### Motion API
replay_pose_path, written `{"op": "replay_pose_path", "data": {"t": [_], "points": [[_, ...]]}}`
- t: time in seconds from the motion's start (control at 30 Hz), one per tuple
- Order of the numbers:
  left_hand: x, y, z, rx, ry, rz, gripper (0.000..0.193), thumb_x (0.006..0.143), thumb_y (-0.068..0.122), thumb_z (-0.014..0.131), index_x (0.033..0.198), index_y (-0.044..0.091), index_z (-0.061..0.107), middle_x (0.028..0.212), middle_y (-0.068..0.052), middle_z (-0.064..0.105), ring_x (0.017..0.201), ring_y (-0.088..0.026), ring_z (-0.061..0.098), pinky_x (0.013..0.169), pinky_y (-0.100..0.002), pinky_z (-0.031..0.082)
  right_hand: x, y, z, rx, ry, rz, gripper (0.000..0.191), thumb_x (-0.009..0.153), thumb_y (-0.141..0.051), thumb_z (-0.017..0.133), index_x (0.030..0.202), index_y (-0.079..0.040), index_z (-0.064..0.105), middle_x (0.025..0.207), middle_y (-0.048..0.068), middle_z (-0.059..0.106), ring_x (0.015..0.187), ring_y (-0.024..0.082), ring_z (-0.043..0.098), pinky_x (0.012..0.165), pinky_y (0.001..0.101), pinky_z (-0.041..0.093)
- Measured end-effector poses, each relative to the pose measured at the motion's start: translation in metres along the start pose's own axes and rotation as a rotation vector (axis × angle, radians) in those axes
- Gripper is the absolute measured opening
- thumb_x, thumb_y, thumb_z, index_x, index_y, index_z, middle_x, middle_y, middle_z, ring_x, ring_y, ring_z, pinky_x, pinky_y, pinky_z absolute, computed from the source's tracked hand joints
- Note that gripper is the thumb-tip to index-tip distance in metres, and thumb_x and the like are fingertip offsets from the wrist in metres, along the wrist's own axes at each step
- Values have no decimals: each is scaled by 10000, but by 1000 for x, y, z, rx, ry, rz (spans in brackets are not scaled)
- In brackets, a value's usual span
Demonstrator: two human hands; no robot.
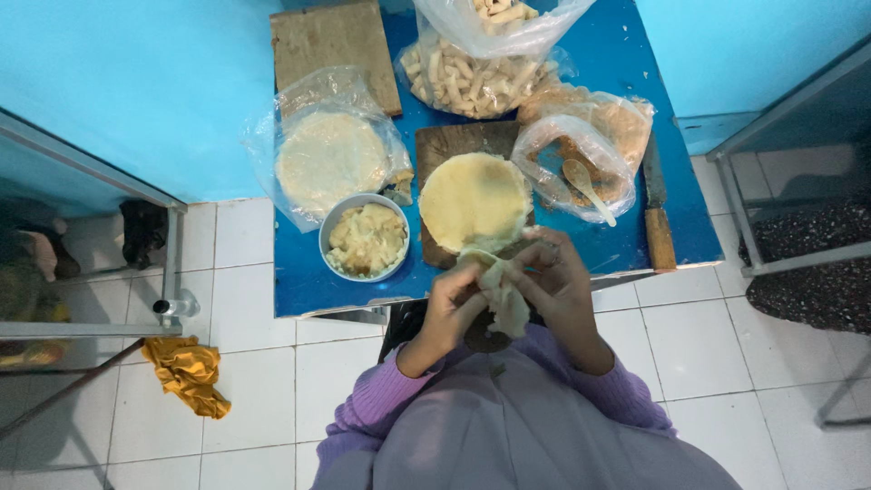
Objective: The person peels a thin outer layer off a large round pancake by hand and drops the pieces into a bowl, then holds the pancake on a board and slices it with a knife. Bags of fried snack pieces and other wrapped pancakes sit on the table around the work area.
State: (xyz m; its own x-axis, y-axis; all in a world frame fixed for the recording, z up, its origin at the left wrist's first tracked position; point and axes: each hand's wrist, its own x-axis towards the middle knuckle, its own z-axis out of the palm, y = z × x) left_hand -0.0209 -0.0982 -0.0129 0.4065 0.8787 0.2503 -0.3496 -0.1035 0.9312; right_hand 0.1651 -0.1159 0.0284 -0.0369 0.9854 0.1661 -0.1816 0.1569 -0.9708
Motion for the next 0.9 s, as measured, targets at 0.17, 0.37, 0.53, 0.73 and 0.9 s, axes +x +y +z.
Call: {"op": "replay_pose_path", "data": {"t": [0.17,0.37,0.53,0.73,0.9], "points": [[-2,-3,-4,-78,98,105,15,893,-8,542,901,-4,531,965,-33,539,913,-111,513,819,-250,417,-4,10,-1,18,181,-143,576,951,153,618,1441,-77,422,1010,75,593,951,134,607,862,274,524],[2,7,-4,-221,235,127,116,828,55,495,885,-30,550,1013,-61,568,945,-137,530,874,-255,423,-10,12,2,136,270,-250,553,977,162,569,1432,-105,404,1040,71,574,990,140,601,903,283,530],[-3,10,-14,-278,321,74,70,880,80,496,837,29,516,964,-44,563,802,-85,447,747,-229,364,-7,8,-11,435,278,-176,484,998,136,521,1417,-91,433,1028,78,574,973,167,611,888,306,536],[0,-1,-21,-280,408,57,104,986,84,480,893,47,509,794,35,442,718,-47,363,652,-229,281,-6,13,-16,461,269,-76,488,968,122,553,1394,-97,463,1090,76,556,1009,165,596,857,301,532],[-4,6,-22,-353,430,70,83,970,92,440,916,63,495,834,-12,535,771,-75,465,728,-246,396,5,10,-22,597,171,141,455,960,47,512,1388,-99,464,1106,88,557,1010,179,610,852,303,544]]}}
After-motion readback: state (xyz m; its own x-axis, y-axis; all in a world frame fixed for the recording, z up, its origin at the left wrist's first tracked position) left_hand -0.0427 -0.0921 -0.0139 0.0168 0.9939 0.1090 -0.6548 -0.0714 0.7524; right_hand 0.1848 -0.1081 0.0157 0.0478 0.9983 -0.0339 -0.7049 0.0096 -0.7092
